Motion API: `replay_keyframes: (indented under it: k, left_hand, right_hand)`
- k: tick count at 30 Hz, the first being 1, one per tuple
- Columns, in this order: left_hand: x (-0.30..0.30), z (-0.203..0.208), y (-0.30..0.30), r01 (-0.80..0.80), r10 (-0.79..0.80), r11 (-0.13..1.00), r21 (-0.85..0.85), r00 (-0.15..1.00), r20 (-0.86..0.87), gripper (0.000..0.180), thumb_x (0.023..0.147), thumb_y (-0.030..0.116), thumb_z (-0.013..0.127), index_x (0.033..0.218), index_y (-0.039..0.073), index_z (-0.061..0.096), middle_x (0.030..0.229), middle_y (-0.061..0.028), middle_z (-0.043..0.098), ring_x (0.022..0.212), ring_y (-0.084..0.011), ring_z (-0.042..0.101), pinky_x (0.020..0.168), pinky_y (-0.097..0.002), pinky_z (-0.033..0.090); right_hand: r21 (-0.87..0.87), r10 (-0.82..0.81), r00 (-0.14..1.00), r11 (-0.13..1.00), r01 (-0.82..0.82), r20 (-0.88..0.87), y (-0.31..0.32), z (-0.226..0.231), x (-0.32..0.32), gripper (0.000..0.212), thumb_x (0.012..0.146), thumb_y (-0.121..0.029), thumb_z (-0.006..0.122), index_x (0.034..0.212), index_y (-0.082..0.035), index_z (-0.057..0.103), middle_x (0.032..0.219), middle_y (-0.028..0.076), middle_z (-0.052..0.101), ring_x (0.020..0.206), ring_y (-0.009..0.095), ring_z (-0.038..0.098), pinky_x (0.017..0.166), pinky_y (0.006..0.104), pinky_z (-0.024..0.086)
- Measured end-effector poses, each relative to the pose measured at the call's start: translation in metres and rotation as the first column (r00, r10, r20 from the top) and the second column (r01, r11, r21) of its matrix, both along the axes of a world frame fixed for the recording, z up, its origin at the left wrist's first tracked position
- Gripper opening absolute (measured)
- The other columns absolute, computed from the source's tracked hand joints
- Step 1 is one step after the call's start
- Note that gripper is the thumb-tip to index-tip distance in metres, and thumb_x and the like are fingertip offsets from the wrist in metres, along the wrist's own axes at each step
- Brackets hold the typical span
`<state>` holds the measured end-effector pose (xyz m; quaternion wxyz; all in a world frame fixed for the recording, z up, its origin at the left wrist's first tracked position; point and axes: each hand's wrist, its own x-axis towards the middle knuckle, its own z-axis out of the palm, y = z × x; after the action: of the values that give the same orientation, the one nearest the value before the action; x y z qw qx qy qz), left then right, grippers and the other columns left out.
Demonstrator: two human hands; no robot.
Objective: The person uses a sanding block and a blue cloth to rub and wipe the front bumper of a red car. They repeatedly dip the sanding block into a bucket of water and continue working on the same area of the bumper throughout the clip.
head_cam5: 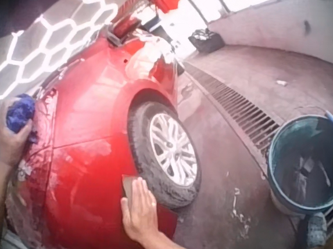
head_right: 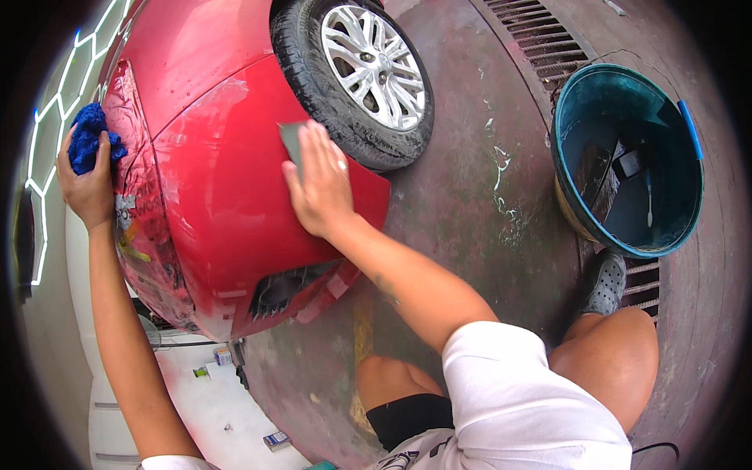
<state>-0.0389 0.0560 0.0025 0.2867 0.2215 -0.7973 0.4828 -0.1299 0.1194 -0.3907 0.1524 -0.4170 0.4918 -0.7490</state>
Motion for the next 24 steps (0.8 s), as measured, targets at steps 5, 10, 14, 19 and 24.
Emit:
replay_keyframes:
  k: [5,10,14,19,24]
  left_hand:
    - [0.009,0.0,0.005,0.006,-0.004,0.999,-0.033,0.999,0.052,0.05,0.087,0.028,0.092,0.13,0.011,0.074,0.128,-0.0098,0.076,0.118,-0.0291,0.073,0.105,-0.0402,0.056]
    - [-0.006,-0.005,0.009,0.016,-0.016,1.0,-0.013,1.0,0.007,0.051,0.085,0.027,0.093,0.13,0.013,0.074,0.128,-0.0095,0.075,0.119,-0.0297,0.072,0.105,-0.0415,0.056]
    - [-0.006,-0.006,0.009,-0.008,0.008,1.0,0.002,1.0,-0.012,0.051,0.084,0.026,0.092,0.13,0.013,0.073,0.127,-0.0097,0.075,0.119,-0.03,0.072,0.105,-0.0414,0.056]
    - [-0.008,-0.011,0.017,0.001,-0.001,1.0,0.005,1.0,-0.007,0.05,0.084,0.023,0.092,0.129,0.012,0.073,0.126,-0.0098,0.074,0.118,-0.031,0.071,0.105,-0.042,0.056]
    - [-0.016,-0.012,0.014,0.028,-0.028,1.0,-0.001,1.0,-0.007,0.051,0.082,0.02,0.091,0.128,0.011,0.072,0.127,-0.0105,0.073,0.119,-0.0314,0.07,0.106,-0.0429,0.055]
  right_hand:
    - [0.038,0.022,0.993,0.999,-0.017,-0.12,-0.016,0.019,-0.017,0.065,0.113,-0.036,0.054,0.164,0.003,0.04,0.171,0.028,0.04,0.16,0.041,0.038,0.128,0.0557,0.03]
    - [0.071,0.059,0.989,0.996,-0.05,-0.134,0.026,-0.04,0.006,0.067,0.113,-0.032,0.055,0.167,0.003,0.036,0.174,0.027,0.036,0.164,0.04,0.033,0.13,0.0568,0.025]
    - [-0.02,-0.081,0.992,0.997,0.08,-0.1,-0.064,0.054,-0.04,0.065,0.115,-0.041,0.048,0.16,0.006,0.045,0.166,0.03,0.046,0.159,0.041,0.04,0.129,0.055,0.03]
    - [-0.038,-0.041,0.976,0.999,0.034,-0.216,-0.038,0.022,-0.037,0.062,0.114,-0.036,0.053,0.162,0.003,0.045,0.168,0.026,0.047,0.158,0.04,0.043,0.126,0.0561,0.032]
    - [-0.054,-0.079,0.974,0.996,0.069,-0.213,-0.038,0.022,-0.038,0.066,0.114,-0.039,0.054,0.162,0.004,0.044,0.168,0.028,0.045,0.16,0.041,0.04,0.127,0.0565,0.031]
